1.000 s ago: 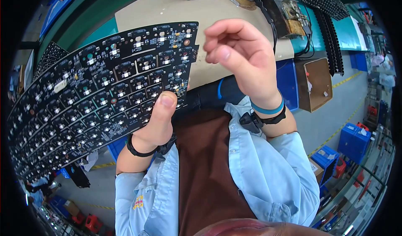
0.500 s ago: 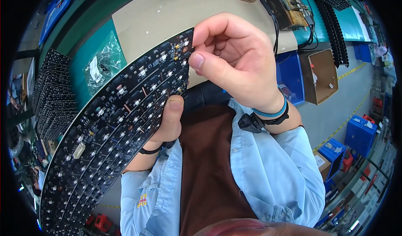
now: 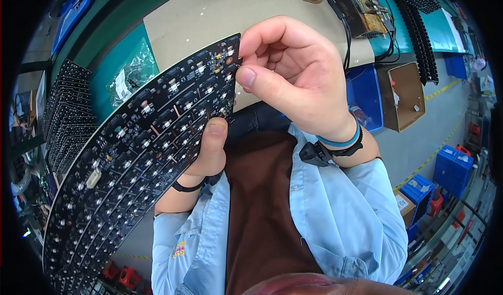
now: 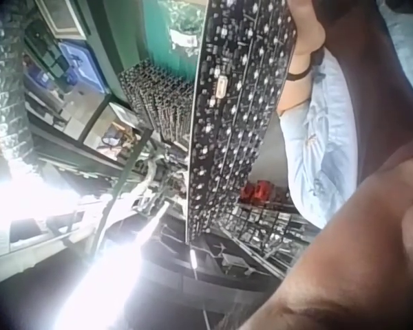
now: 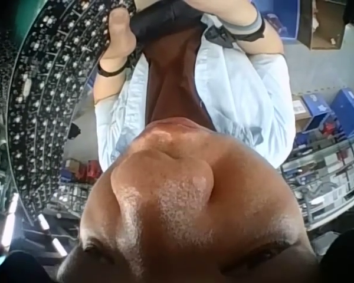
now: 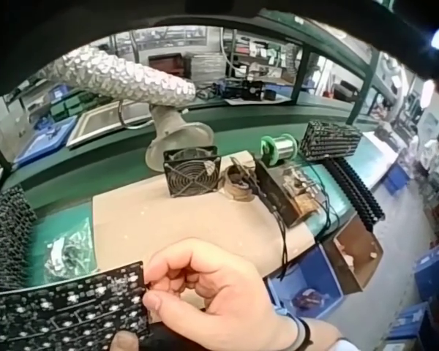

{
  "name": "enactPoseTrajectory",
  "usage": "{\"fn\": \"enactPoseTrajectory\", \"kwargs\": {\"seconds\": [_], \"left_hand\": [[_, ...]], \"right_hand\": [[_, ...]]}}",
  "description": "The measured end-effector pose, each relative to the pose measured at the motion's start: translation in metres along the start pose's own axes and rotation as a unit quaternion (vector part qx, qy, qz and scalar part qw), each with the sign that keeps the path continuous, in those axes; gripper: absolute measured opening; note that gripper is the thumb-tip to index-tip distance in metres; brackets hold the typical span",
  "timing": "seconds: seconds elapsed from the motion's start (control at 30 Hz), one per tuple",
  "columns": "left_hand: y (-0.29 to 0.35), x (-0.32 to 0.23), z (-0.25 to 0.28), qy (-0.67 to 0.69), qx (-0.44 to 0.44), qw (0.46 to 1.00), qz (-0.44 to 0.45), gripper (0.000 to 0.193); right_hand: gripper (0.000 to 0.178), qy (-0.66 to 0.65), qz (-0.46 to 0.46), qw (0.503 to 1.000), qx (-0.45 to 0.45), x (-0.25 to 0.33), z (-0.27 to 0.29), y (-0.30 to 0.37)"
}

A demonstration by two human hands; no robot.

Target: Soldering components onto a flexible printed circuit board at an electronics assembly station.

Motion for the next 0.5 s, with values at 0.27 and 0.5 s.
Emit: {"fn": "enactPoseTrajectory", "kwargs": {"seconds": [0.27,0.5], "left_hand": [[-0.003,-0.005,-0.0014,0.071,-0.016,0.997,-0.002,0.053],[-0.0019,-0.008,-0.0048,0.081,-0.041,0.996,-0.002,0.054]], "right_hand": [[0.026,0.029,-0.003,0.999,0.022,-0.0033,-0.0005,-0.0005],[0.025,0.014,-0.002,1.0,0.025,-0.0046,0.0015,0.0019]]}}
Point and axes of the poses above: each hand's wrist, its own y-axis away from the middle knuckle, its own z-axis out of the back of the hand, x = y × z, the point moved 10 cm from there along -y, towards the middle knuckle, and after that the axes turned 1 degree about -y, right-handed, at the moved point
